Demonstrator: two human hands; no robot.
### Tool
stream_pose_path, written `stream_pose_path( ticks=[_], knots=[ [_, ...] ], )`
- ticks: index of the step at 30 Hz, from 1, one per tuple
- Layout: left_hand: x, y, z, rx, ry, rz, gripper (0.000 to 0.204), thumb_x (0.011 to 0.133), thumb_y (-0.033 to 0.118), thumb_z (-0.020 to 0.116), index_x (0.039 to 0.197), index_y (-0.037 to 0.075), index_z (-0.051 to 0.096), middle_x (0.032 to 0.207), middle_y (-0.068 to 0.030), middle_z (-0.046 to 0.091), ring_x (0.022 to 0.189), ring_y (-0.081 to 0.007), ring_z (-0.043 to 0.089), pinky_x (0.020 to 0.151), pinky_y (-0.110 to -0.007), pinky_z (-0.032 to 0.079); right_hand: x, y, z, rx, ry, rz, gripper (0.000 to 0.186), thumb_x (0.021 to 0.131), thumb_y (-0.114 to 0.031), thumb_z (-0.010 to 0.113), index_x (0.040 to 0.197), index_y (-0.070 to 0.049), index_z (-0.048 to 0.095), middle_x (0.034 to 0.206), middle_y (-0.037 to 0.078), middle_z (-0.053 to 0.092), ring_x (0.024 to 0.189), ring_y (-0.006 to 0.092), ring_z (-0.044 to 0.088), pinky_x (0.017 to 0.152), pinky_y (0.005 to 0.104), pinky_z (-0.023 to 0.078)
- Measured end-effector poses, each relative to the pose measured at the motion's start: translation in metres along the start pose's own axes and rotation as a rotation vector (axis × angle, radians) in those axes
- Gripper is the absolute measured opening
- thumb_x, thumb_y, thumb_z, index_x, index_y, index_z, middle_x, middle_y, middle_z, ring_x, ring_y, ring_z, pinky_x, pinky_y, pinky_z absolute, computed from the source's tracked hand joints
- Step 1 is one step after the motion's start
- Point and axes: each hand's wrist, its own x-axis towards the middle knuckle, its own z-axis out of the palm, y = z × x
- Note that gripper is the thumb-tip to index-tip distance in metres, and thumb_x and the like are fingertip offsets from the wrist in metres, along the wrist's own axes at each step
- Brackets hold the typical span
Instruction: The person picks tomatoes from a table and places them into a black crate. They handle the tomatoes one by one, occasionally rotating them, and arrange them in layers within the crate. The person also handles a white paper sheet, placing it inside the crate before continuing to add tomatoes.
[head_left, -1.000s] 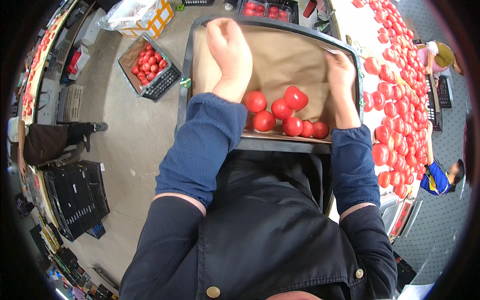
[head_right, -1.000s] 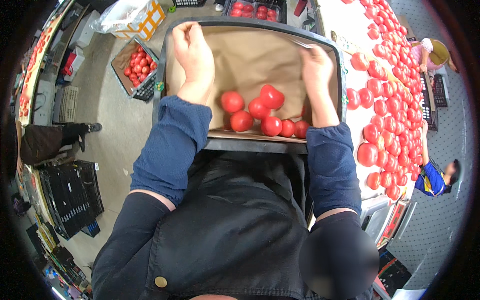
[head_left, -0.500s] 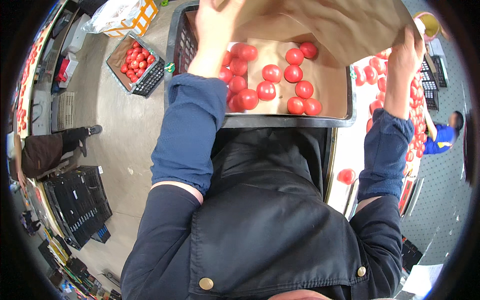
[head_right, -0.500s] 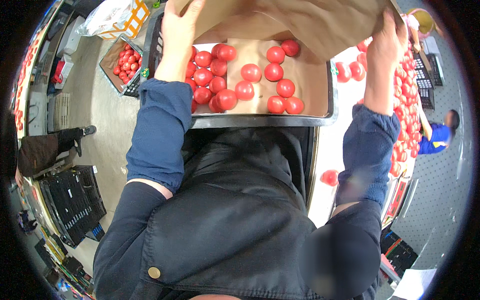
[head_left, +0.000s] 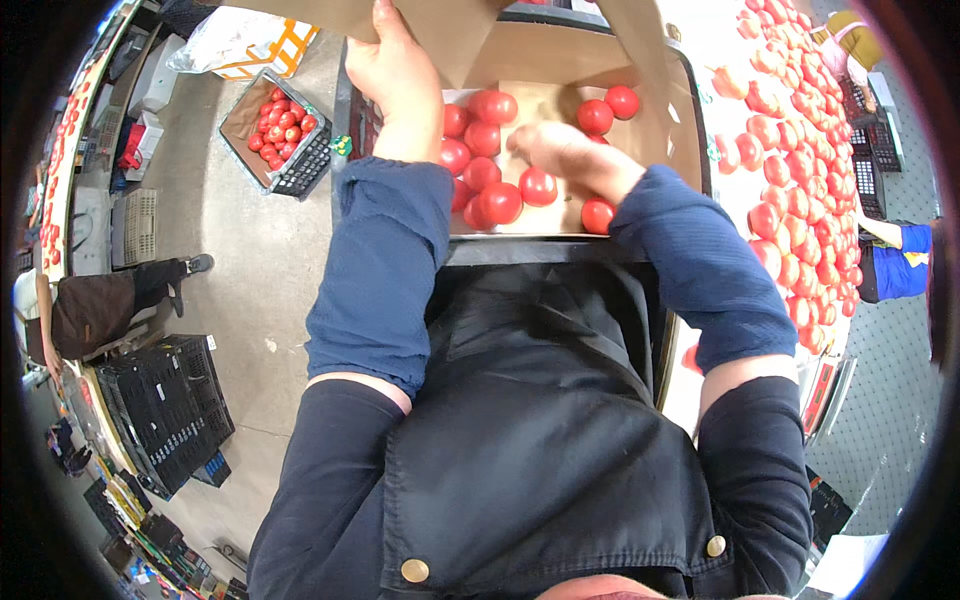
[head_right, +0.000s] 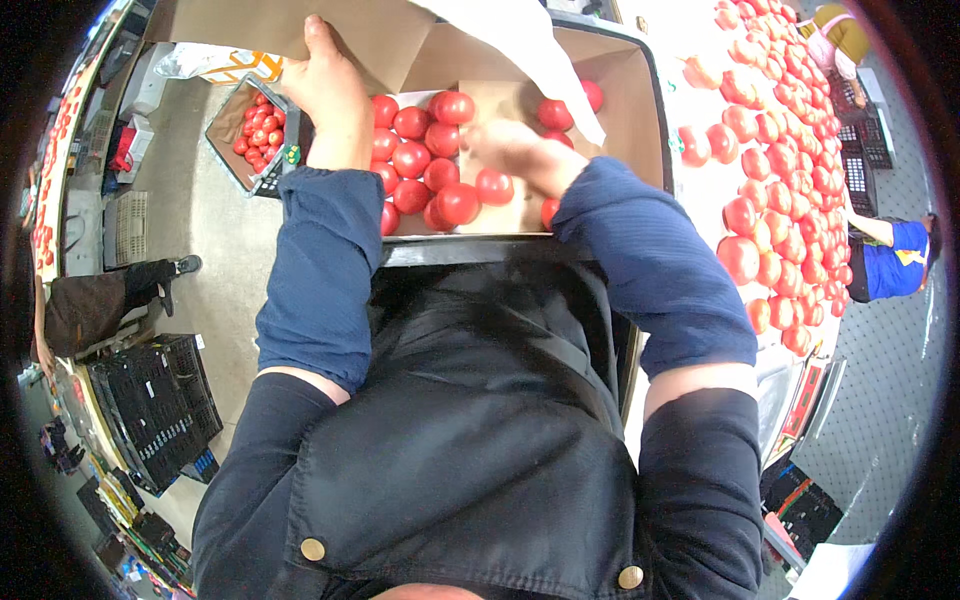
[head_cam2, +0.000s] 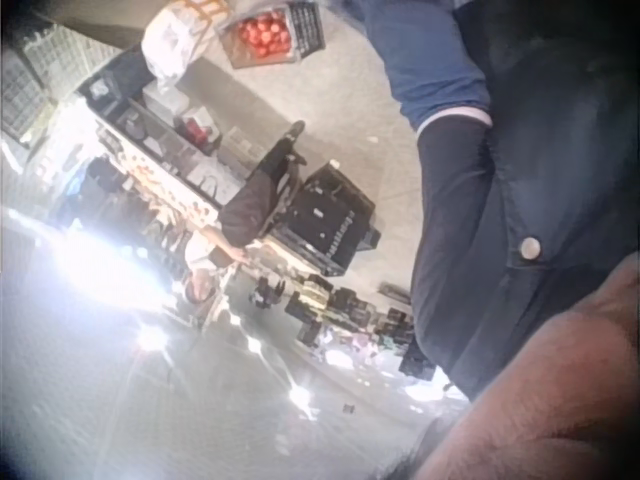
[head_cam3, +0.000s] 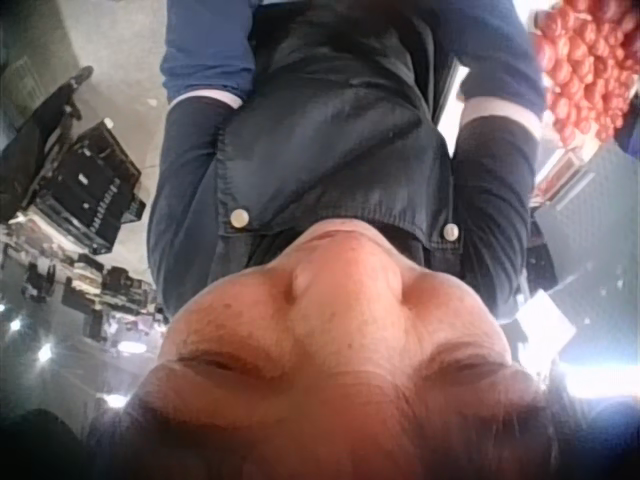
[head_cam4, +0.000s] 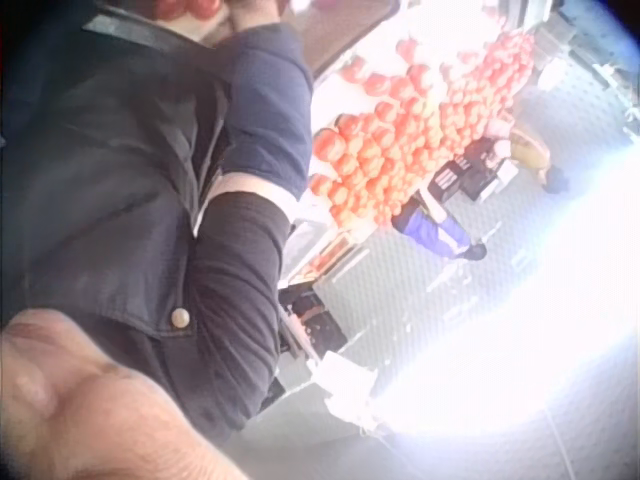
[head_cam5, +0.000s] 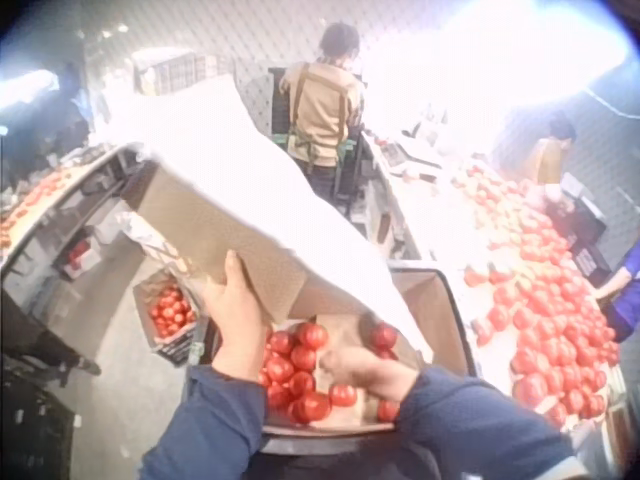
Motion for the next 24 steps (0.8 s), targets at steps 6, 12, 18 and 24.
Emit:
stream_pose_path(
  ticks=[6,12,18,24],
  knots=[
    [-0.006,0.008,0.004,0.031,-0.069,-0.104,0.024,0.094,0.014,0.058,0.110,-0.005,0.058,0.105,-0.0163,0.067,0.094,-0.0243,0.064,0.084,-0.037,0.048,0.042,0.012,0.029,-1.269,-0.211,-0.291,0.023,0.090,-0.019,0.049,0.103,-0.012,0.067,0.101,0.009,0.067,0.100,0.0221,0.066,0.081,0.0456,0.051],
    [-0.006,0.023,0.002,0.381,0.014,0.015,0.028,0.096,0.015,0.056,0.108,-0.011,0.058,0.102,-0.0195,0.068,0.087,-0.0279,0.065,0.078,-0.038,0.051,0.043,0.021,0.034,-1.518,-0.087,-0.660,0.024,0.087,-0.017,0.051,0.104,-0.016,0.068,0.111,0.003,0.062,0.087,0.0218,0.065,0.076,0.0436,0.052],
    [0.001,-0.009,-0.005,-0.476,0.007,-0.391,0.029,0.100,0.020,0.053,0.106,-0.007,0.061,0.089,-0.0060,0.062,0.077,-0.0159,0.060,0.067,-0.031,0.051,0.049,0.022,0.034,-1.626,-0.051,-0.592,0.015,0.086,-0.019,0.054,0.093,-0.016,0.068,0.105,0.005,0.062,0.089,0.0231,0.064,0.073,0.0423,0.052],
    [-0.011,0.027,0.004,0.133,-0.015,-0.039,0.024,0.097,0.016,0.053,0.107,-0.003,0.063,0.097,-0.0191,0.069,0.090,-0.0286,0.066,0.081,-0.037,0.051,-0.018,-0.045,-0.038,-1.215,-0.107,-0.450,0.014,0.084,-0.009,0.056,0.095,-0.007,0.064,0.092,0.011,0.064,0.096,0.0299,0.064,0.081,0.0429,0.052]
  ],
)
